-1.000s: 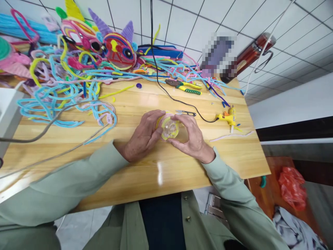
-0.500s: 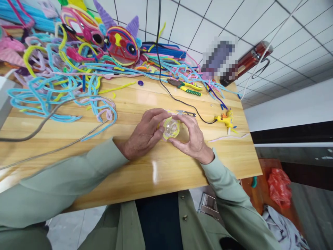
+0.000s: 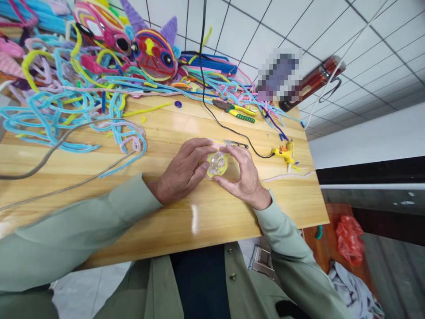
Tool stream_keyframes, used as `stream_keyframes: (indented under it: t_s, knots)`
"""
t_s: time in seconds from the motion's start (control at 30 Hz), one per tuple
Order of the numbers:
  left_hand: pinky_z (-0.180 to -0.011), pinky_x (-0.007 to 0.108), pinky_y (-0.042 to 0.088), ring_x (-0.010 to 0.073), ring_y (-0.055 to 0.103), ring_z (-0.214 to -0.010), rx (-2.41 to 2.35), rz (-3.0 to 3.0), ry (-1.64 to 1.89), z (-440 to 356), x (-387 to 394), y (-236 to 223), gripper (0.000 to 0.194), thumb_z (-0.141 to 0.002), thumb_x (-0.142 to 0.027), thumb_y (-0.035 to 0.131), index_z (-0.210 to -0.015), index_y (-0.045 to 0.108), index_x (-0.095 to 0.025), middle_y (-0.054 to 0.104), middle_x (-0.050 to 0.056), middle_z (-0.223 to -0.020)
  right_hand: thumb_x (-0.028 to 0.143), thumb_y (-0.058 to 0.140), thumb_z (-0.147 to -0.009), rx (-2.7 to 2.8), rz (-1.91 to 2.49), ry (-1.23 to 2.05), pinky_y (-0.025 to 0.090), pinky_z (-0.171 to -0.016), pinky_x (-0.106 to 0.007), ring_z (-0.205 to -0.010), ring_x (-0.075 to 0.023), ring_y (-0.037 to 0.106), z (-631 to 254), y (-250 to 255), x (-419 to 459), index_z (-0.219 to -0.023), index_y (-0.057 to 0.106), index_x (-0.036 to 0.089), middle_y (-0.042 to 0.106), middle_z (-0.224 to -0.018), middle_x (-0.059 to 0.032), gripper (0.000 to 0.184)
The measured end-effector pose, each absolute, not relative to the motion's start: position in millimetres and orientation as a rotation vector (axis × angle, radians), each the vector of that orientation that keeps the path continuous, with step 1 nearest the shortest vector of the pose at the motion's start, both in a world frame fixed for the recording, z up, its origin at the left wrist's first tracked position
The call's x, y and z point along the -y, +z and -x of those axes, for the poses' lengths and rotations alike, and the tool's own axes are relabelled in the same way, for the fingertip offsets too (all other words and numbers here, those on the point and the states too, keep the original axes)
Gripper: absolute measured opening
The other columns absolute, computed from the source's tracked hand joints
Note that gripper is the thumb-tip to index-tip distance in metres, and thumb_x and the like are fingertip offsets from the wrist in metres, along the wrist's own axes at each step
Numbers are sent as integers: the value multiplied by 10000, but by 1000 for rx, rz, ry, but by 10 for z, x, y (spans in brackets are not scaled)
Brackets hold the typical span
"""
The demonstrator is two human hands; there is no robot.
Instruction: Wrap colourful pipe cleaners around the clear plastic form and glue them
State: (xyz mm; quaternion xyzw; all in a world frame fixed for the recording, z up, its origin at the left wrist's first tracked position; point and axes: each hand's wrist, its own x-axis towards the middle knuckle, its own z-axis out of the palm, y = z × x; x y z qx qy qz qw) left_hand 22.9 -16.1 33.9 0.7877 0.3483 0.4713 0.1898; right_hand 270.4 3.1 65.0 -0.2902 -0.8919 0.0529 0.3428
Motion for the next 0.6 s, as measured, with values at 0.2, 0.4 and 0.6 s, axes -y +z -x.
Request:
stream_keyframes:
  t_s: [0.2,0.4,0.6]
  knots:
    - [-1289,495,518,257,596,-1479,-960,-2195,1341,-245,173,357,347,-1196,-272,474,-1539,532,-275,629,127,-1526,521,787,-1021,2329,795,195,645,-1121,-636,-1357,-370,722,-2717,682,-26,-1700,381,288,732,-1464,-167,826]
    - [-1273,516,506,276,597,-1463,-991,-2200,1329,-258,158,370,351,-1187,-302,497,-1535,536,-273,639,130,-1527,510,795,-1008,2360,780,223,664,-1097,-634,-1350,-371,723,-2770,720,-75,-1690,389,299,728,-1469,-161,821]
    - [-1253,499,510,279,591,-1441,-959,-2255,1336,-230,105,340,418,-1165,-243,483,-1580,523,-277,632,130,-1485,501,792,-1010,2352,752,193,665,-1096,-622,-1332,-363,727,-2752,716,-85,-1689,400,294,736,-1457,-157,811]
